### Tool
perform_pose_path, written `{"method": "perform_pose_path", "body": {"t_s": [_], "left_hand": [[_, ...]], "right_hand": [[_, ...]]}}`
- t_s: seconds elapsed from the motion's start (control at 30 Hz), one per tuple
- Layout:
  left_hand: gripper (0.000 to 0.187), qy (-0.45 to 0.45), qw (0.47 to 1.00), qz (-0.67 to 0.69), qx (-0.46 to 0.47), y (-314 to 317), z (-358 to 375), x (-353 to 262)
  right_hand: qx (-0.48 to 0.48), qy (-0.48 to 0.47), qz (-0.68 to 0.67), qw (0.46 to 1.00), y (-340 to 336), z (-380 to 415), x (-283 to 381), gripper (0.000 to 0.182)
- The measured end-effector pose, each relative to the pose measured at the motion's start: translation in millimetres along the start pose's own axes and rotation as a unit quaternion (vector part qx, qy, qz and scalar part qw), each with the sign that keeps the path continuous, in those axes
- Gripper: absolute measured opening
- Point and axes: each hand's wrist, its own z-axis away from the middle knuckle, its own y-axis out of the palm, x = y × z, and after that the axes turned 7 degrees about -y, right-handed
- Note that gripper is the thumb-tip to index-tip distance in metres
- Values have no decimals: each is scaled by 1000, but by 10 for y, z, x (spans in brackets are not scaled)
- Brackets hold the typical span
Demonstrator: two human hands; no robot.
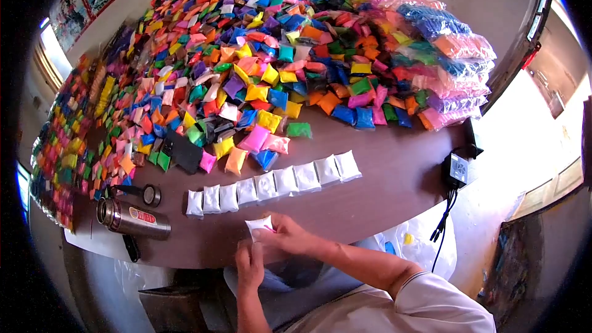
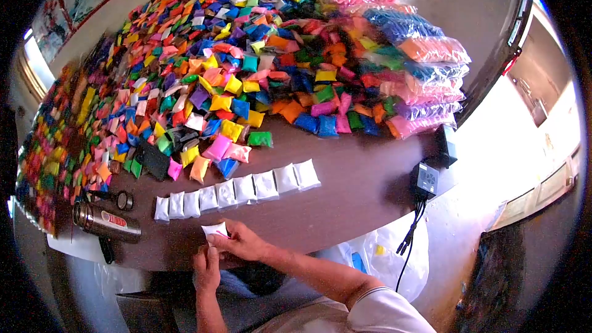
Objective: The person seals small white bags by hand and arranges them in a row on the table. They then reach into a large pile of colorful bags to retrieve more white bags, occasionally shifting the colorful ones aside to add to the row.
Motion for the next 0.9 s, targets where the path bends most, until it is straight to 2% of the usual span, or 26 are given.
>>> {"method": "perform_pose_path", "body": {"t_s": [0.03, 0.07, 0.1, 0.17, 0.23, 0.27, 0.3, 0.43, 0.5, 0.53, 0.6, 0.63, 0.73, 0.8, 0.87, 0.9], "left_hand": [[35, 1, 1000, 0, 2, 10, -3, -11], [33, 39, 998, -40, -8, 24, -7, -32], [32, 77, 994, -78, -16, 43, -15, -67], [30, 91, 993, -74, -18, 82, -21, -12], [29, 103, 992, -69, -20, 92, -27, 2], [29, 88, 995, -43, 8, 67, -18, -32], [29, 72, 997, -17, 35, 47, -9, -70], [31, 120, 991, -56, 21, 93, -23, -197], [34, 118, 990, -76, 7, 114, -34, -125], [34, 118, 990, -74, 8, 123, -42, -120], [35, 141, 987, -82, -6, 136, -53, -117], [35, 142, 987, -80, -7, 143, -61, -110], [36, 137, 988, -64, -2, 145, -65, -78], [37, 130, 990, -60, -1, 140, -64, -73], [38, 130, 990, -62, -8, 144, -64, -73], [38, 130, 990, -62, -14, 152, -68, -77]], "right_hand": [[-26, -27, -13, 999, -2, 7, -55, 24], [-27, -28, -12, 999, -27, 32, -99, 24], [-42, -54, 25, 997, -45, 49, -90, 24], [-60, -80, 64, 993, -113, 105, -60, 23], [-162, 2, 64, 985, -245, 238, 134, 23], [-189, 43, 103, 976, -359, 302, 469, 24], [-193, -15, 169, 966, -529, 371, 743, 25], [-361, -85, 198, 907, -1325, 537, 1187, 27], [-330, -24, 268, 905, -1682, 654, 1365, 24], [-330, -24, 270, 904, -1848, 707, 1342, 24], [-271, 133, 410, 861, -2146, 755, 1213, 23], [-252, 173, 448, 840, -2175, 733, 1194, 22], [-256, 119, 465, 839, -2254, 677, 988, 31], [-243, 127, 479, 834, -2299, 655, 951, 32], [-266, 41, 505, 820, -2340, 615, 893, 32], [-265, 38, 506, 820, -2341, 607, 887, 32]]}}
